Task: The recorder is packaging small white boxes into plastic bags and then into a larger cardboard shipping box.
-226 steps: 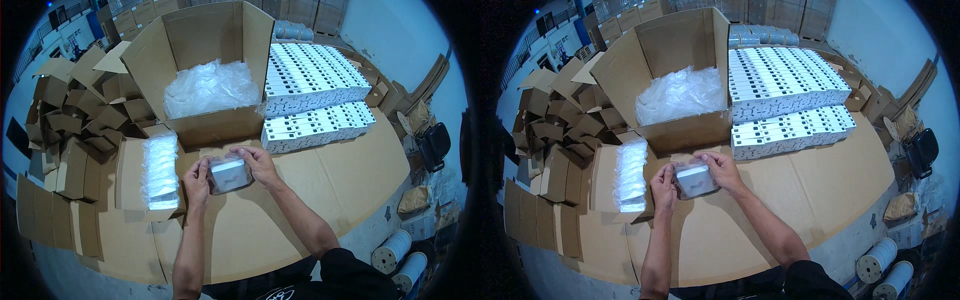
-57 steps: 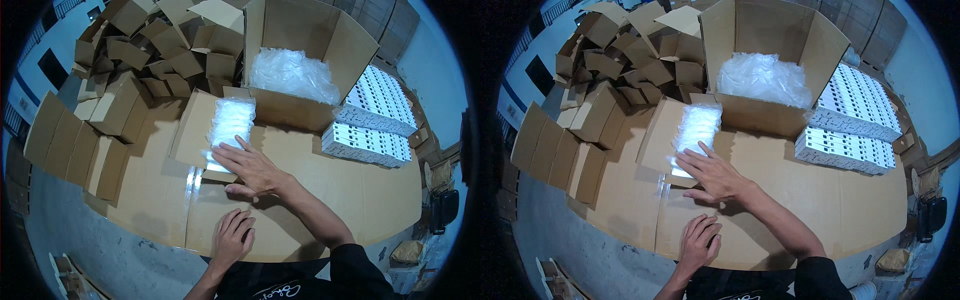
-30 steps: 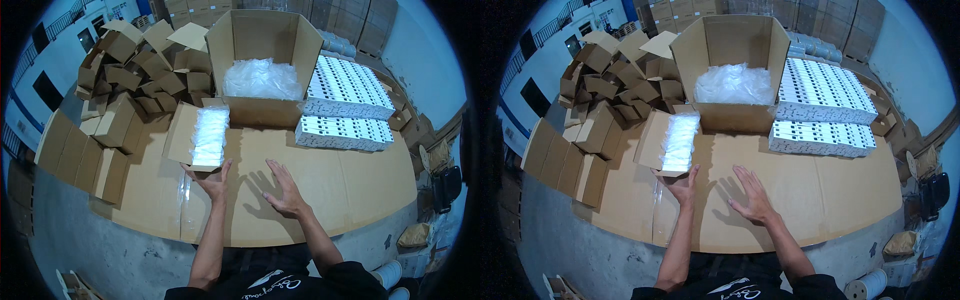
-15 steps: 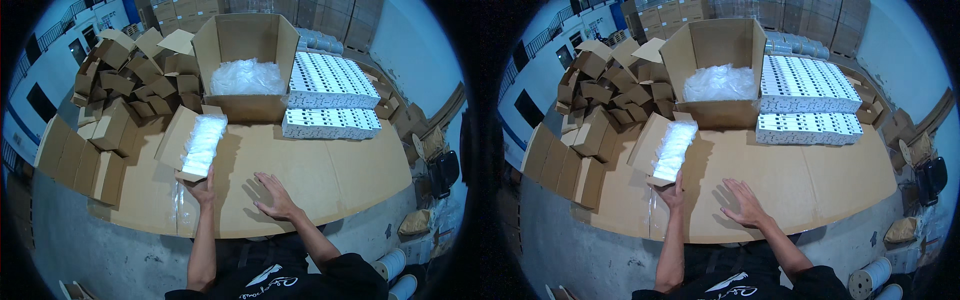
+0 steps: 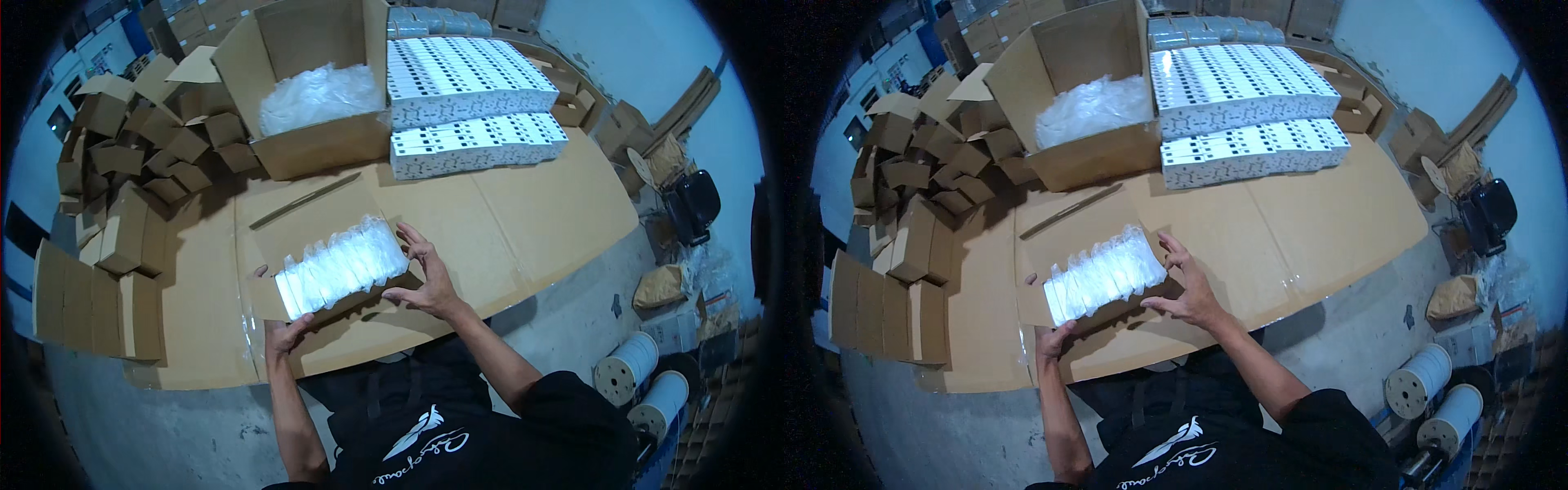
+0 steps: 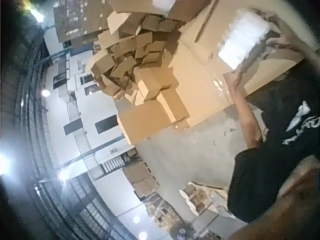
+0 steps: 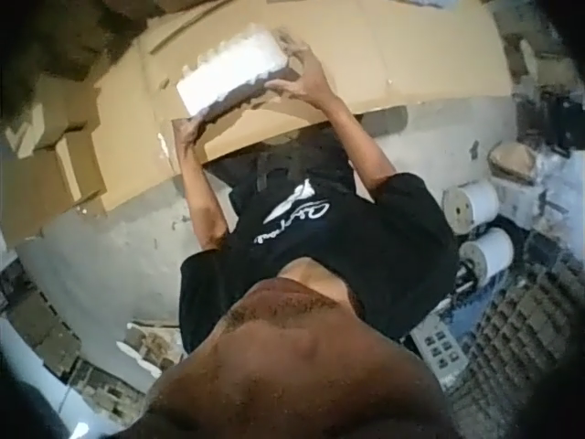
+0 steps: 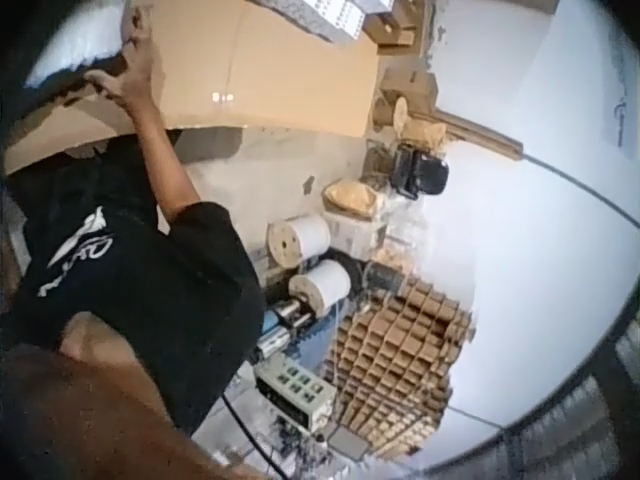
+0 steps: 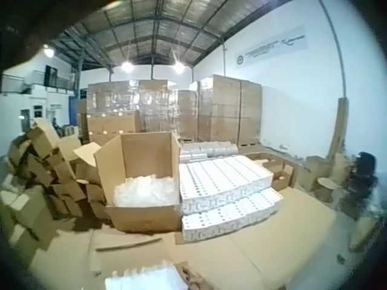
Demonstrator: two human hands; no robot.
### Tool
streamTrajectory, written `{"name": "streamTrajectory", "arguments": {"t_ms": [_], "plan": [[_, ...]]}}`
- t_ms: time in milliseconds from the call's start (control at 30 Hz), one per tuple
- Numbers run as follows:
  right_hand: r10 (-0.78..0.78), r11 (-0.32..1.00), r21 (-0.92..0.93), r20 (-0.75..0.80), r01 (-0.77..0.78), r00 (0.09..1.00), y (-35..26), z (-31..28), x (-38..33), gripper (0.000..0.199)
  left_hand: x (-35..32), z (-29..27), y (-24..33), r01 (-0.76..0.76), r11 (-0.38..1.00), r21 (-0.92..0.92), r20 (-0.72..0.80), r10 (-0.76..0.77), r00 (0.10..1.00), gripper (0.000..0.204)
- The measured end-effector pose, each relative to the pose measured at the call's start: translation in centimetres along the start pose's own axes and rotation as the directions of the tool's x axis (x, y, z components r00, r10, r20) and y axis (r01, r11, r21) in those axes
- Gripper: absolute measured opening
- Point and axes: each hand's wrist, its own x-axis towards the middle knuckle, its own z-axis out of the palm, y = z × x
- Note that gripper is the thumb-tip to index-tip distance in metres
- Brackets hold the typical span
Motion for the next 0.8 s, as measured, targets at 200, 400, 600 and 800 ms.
{"name": "streamTrajectory", "arguments": {"t_ms": [200,400,600,800], "plan": [[0.002,0.991,0.135,-0.142,0.017,0.99,0.8,-0.6,-1.0,0.07,2.5,1.3,-2.3,0.142,0.978,-0.152,0.161,-0.117,0.98,0.11],[0.067,0.985,0.168,-0.195,-0.034,0.978,1.3,-0.9,-0.3,0.067,4.8,3.3,-1.1,-0.007,0.995,-0.098,0.154,0.022,0.988,0.103],[0.036,0.996,0.083,-0.303,-0.012,0.952,0.7,-0.5,0.9,0.057,4.4,4.5,0.0,0.092,0.996,0.015,0.005,-0.092,0.996,0.101],[0.071,0.996,0.078,-0.299,-0.05,0.952,0.6,-0.4,1.6,0.052,5.3,4.3,-0.4,-0.007,0.995,0.1,0.054,0.002,0.999,0.086]]}}
